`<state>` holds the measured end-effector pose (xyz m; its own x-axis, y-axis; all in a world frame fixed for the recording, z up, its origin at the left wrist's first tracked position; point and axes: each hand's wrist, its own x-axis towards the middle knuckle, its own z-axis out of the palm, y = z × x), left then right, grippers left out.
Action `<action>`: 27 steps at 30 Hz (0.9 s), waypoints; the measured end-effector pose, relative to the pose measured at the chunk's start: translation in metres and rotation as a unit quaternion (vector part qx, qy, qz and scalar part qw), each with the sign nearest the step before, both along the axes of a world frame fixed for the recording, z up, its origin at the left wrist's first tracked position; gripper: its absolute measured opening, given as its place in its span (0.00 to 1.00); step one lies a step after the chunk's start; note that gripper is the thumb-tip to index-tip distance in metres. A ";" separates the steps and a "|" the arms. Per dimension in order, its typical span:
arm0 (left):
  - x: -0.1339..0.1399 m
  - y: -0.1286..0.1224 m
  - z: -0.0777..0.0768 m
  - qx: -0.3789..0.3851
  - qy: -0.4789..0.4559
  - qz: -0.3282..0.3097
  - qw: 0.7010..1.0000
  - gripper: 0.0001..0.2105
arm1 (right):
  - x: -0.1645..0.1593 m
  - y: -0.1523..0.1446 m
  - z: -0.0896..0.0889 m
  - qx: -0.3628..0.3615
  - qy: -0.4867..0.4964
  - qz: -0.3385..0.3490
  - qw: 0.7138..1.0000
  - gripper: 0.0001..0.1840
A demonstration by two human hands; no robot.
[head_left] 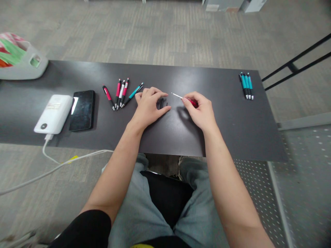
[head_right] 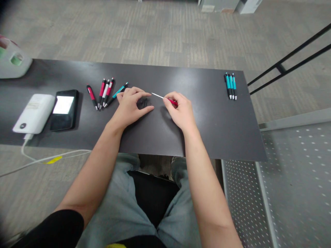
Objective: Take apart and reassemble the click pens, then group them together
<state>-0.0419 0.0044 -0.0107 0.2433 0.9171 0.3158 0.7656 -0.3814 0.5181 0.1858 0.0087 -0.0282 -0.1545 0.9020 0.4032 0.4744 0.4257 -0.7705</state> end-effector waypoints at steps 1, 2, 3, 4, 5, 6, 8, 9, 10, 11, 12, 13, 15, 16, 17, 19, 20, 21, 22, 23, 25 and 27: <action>0.001 0.000 0.001 0.007 -0.016 -0.001 1.000 0.19 | 0.000 0.000 0.000 0.001 -0.002 0.008 1.000 0.11; 0.002 0.000 0.002 0.014 -0.036 -0.006 0.999 0.22 | 0.000 -0.001 0.001 0.003 -0.005 0.017 1.000 0.11; 0.003 0.000 0.004 0.021 -0.058 -0.013 0.998 0.23 | 0.000 -0.001 0.002 0.005 -0.008 0.027 1.000 0.11; 0.004 0.000 0.005 0.028 -0.078 -0.021 0.996 0.21 | -0.001 -0.002 0.003 0.007 -0.011 0.037 0.999 0.11; 0.005 0.001 0.005 0.032 -0.093 -0.030 0.995 0.17 | -0.002 -0.002 0.005 0.010 -0.012 0.046 0.999 0.11; 0.006 0.001 0.006 0.035 -0.104 -0.038 0.993 0.12 | -0.003 -0.003 0.006 0.013 -0.013 0.055 0.998 0.10; 0.006 0.003 0.005 0.040 -0.117 -0.043 0.991 0.05 | -0.003 -0.004 0.007 0.016 -0.016 0.064 0.998 0.10; 0.005 0.004 0.005 0.046 -0.122 -0.041 0.991 0.04 | -0.003 -0.004 0.007 0.015 -0.017 0.062 0.998 0.10; 0.004 0.005 0.004 0.054 -0.126 -0.034 0.990 0.05 | -0.002 -0.004 0.006 0.012 -0.018 0.055 0.998 0.10; 0.002 0.006 0.004 0.065 -0.131 -0.021 0.989 0.05 | -0.001 -0.003 0.005 0.006 -0.017 0.042 0.999 0.10; 0.000 0.007 0.003 0.077 -0.135 -0.003 0.988 0.06 | 0.001 -0.001 0.002 0.000 -0.012 0.024 1.000 0.11; -0.001 0.007 0.004 0.088 -0.136 0.017 0.987 0.06 | 0.003 0.000 0.000 -0.005 -0.005 0.001 1.000 0.12; -0.004 0.007 0.004 0.100 -0.135 0.054 0.984 0.07 | 0.008 0.004 -0.005 -0.011 0.012 -0.048 0.999 0.14; -0.004 0.007 0.005 0.102 -0.133 0.068 0.984 0.07 | 0.010 0.005 -0.007 -0.012 0.017 -0.069 0.997 0.14; -0.004 0.007 0.006 0.100 -0.127 0.077 0.984 0.07 | 0.011 0.006 -0.009 -0.014 0.020 -0.085 0.996 0.14; -0.001 0.005 0.007 0.087 -0.105 0.087 0.987 0.07 | 0.012 0.007 -0.010 -0.020 0.022 -0.093 0.995 0.13; 0.001 0.003 0.007 0.079 -0.086 0.090 0.989 0.07 | 0.011 0.007 -0.010 -0.024 0.023 -0.086 0.996 0.12; 0.003 0.001 0.008 0.072 -0.063 0.093 0.991 0.08 | 0.011 0.006 -0.010 -0.027 0.022 -0.075 0.997 0.12; 0.006 -0.001 0.008 0.065 -0.040 0.097 0.992 0.09 | 0.009 0.005 -0.009 -0.028 0.022 -0.064 0.997 0.11; 0.008 -0.003 0.009 0.060 -0.020 0.100 0.993 0.10 | 0.008 0.005 -0.008 -0.029 0.021 -0.055 0.998 0.11; 0.013 -0.009 0.010 0.050 0.011 0.101 0.994 0.10 | 0.007 0.004 -0.007 -0.026 0.019 -0.046 0.998 0.10; 0.017 -0.016 0.010 0.038 0.032 0.100 0.994 0.10 | 0.006 0.003 -0.006 -0.018 0.018 -0.042 0.999 0.09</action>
